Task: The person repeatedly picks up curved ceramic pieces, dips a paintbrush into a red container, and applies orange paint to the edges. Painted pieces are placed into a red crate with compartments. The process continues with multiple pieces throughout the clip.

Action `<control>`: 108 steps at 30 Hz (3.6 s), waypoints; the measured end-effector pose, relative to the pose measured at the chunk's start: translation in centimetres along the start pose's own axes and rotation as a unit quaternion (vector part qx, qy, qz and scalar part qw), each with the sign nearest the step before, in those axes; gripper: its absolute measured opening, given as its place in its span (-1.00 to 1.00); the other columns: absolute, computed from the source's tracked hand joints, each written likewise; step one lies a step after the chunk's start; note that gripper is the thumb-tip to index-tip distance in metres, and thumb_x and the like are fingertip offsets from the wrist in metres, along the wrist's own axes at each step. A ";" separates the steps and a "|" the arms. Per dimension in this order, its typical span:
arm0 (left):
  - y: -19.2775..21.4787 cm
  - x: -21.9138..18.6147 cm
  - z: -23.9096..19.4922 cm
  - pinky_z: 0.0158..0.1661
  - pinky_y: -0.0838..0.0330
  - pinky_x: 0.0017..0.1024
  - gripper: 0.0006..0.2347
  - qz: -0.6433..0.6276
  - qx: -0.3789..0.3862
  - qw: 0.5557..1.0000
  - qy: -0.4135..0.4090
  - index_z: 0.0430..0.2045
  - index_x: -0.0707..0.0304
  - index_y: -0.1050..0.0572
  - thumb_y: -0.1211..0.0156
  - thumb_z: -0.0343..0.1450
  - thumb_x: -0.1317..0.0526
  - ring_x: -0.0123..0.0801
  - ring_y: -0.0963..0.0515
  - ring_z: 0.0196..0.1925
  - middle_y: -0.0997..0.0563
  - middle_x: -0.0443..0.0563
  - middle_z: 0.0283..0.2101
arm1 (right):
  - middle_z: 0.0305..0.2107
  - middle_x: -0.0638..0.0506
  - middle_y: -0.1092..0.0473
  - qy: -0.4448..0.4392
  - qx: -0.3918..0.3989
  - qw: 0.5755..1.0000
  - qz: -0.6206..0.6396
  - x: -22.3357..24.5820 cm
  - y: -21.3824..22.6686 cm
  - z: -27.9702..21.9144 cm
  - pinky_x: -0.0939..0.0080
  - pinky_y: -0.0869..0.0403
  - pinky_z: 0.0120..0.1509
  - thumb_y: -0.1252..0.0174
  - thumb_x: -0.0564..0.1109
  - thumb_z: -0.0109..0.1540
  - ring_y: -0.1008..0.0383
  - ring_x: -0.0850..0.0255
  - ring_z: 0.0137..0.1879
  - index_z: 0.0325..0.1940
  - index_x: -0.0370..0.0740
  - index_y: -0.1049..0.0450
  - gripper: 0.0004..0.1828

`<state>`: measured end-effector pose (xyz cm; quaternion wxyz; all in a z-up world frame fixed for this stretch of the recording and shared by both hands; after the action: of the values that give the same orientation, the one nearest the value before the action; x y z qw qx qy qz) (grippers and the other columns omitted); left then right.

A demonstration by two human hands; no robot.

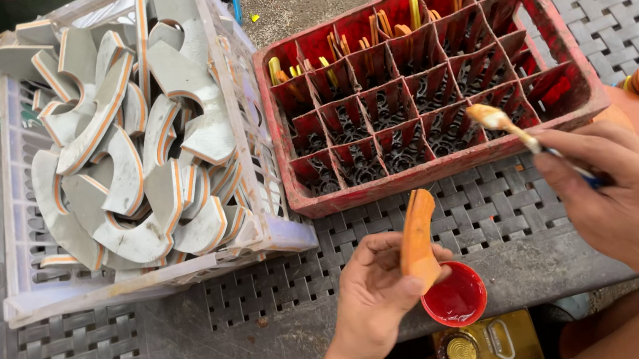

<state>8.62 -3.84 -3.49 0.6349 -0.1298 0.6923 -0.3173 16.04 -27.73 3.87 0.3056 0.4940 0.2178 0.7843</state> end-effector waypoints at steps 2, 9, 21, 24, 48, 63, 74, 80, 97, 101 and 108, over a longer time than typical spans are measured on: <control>0.4 -1.6 0.1 0.10 -0.63 -0.20 -0.51 0.312 -0.052 0.948 -0.041 0.18 0.32 -0.29 -0.40 0.40 0.28 -0.06 -0.65 0.15 -0.60 0.30 0.10 | -0.27 -0.03 -0.48 0.037 -0.004 0.999 -0.020 0.7 1.0 -0.2 0.30 -0.42 -0.22 -0.34 -0.22 0.34 -0.47 0.25 -0.29 0.10 -0.23 -0.60 -0.76; -1.6 -4.8 -0.8 0.04 -0.57 -0.18 -0.32 0.644 -0.078 0.739 -0.183 0.30 0.38 -0.18 -0.49 0.31 0.35 0.07 -0.66 0.03 -0.63 0.29 0.02 | -0.40 0.02 -0.48 0.096 0.140 0.983 -0.062 4.0 -3.7 -2.4 0.20 -0.46 -0.39 -0.43 -0.11 0.10 -0.47 0.19 -0.49 -0.15 -0.07 -0.69 -0.77; -0.8 -5.4 -1.5 -0.01 -0.61 -0.25 -0.35 0.651 -0.120 0.726 -0.190 0.21 0.40 -0.24 -0.54 0.28 0.32 -0.05 -0.69 0.02 -0.67 0.24 -0.02 | -0.36 -0.01 -0.50 0.006 0.161 0.983 -0.092 1.9 -4.6 -1.4 0.11 -0.47 -0.33 -0.37 -0.10 0.21 -0.47 0.05 -0.47 -0.03 -0.10 -0.66 -0.75; -1.3 -5.8 -1.5 -0.02 -0.54 -0.22 -0.37 0.672 -0.111 0.702 -0.206 0.18 0.39 -0.28 -0.54 0.25 0.31 -0.08 -0.69 0.04 -0.68 0.16 -0.01 | -0.31 0.06 -0.50 0.071 0.150 0.986 0.032 3.9 -4.1 -1.5 0.27 -0.49 -0.34 -0.30 -0.15 0.16 -0.53 0.25 -0.41 -0.05 -0.10 -0.61 -0.74; -2.8 -5.5 -0.9 0.18 -0.27 0.02 -0.35 0.685 0.014 0.707 -0.174 0.18 0.38 -0.22 -0.41 0.19 0.42 0.19 -0.41 0.27 -0.62 0.18 -0.02 | 0.02 0.14 -0.44 0.164 0.243 0.955 0.035 3.0 -5.9 -3.9 0.26 -0.52 -0.30 -0.53 0.19 -0.13 -0.57 0.15 -0.30 -0.04 0.02 -0.55 -0.37; 1.3 1.2 0.8 0.34 -0.40 -0.13 -0.36 0.079 -0.061 0.994 0.048 0.36 0.27 -0.33 -0.44 0.35 0.14 -0.16 -0.47 0.31 -0.42 0.28 0.32 | -0.56 0.14 -0.45 -0.079 0.169 0.974 0.129 0.8 -7.3 -6.3 0.39 -0.40 -0.44 -0.56 -0.15 0.01 -0.36 0.44 -0.55 -0.01 -0.08 -0.70 -0.54; 0.5 4.3 -0.5 0.36 -0.40 -0.17 -0.60 -0.157 0.031 0.983 0.087 0.09 0.34 -0.47 -0.30 0.50 0.02 -0.15 -0.51 0.33 -0.61 0.11 0.07 | -0.16 -0.03 -0.41 0.065 0.274 0.951 0.125 4.2 -5.7 -3.7 0.20 -0.50 -0.23 -0.09 0.04 0.27 -0.47 0.15 -0.17 0.03 -0.23 -0.50 -0.63; -0.8 3.9 -1.1 0.34 -0.44 -0.19 -0.58 -0.065 0.109 0.987 0.098 0.05 0.38 -0.50 -0.30 0.52 -0.04 -0.12 -0.58 0.25 -0.65 0.06 -0.05 | -0.24 -0.03 -0.41 -0.006 0.296 0.954 0.043 2.4 -5.9 -2.6 0.15 -0.50 -0.23 -0.21 0.01 0.19 -0.52 0.13 -0.28 -0.04 -0.18 -0.64 -0.66; -0.3 5.2 -1.4 0.27 -0.47 -0.24 -0.60 -0.136 0.110 0.980 0.094 0.11 0.38 -0.50 -0.28 0.53 0.03 -0.25 -0.62 0.14 -0.65 0.14 0.04 | -0.28 0.01 -0.43 0.047 0.267 0.962 0.042 2.4 -4.5 -2.4 0.24 -0.47 -0.35 -0.30 -0.04 0.13 -0.47 0.20 -0.36 -0.09 -0.12 -0.70 -0.70; 0.2 5.4 -1.4 0.30 -0.47 -0.20 -0.59 -0.132 0.086 0.984 0.082 0.11 0.38 -0.50 -0.29 0.51 0.03 -0.22 -0.62 0.18 -0.65 0.14 0.04 | -0.27 0.06 -0.44 0.023 0.225 0.973 0.035 2.1 -3.8 -2.2 0.28 -0.50 -0.37 -0.28 -0.01 0.15 -0.47 0.25 -0.36 -0.07 -0.10 -0.67 -0.70; 0.7 5.6 -1.5 0.30 -0.47 -0.16 -0.59 -0.140 0.061 0.985 0.084 0.11 0.40 -0.49 -0.30 0.52 0.03 -0.20 -0.61 0.19 -0.64 0.13 0.03 | -0.22 0.03 -0.44 -0.021 0.180 0.981 -0.070 1.6 -2.8 -1.8 0.19 -0.43 -0.38 -0.31 0.00 0.16 -0.40 0.19 -0.44 -0.01 -0.06 -0.69 -0.67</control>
<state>6.45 -6.18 -8.44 0.5308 -0.1594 0.6970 -0.4550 14.61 -24.67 2.34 0.2710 0.5410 0.3828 0.6981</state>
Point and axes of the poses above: each hand's wrist, its own z-axis towards the middle knuckle, its own y-axis out of the back of the hand, x = y × z, the point moved 9 cm from there along z, towards the middle knuckle
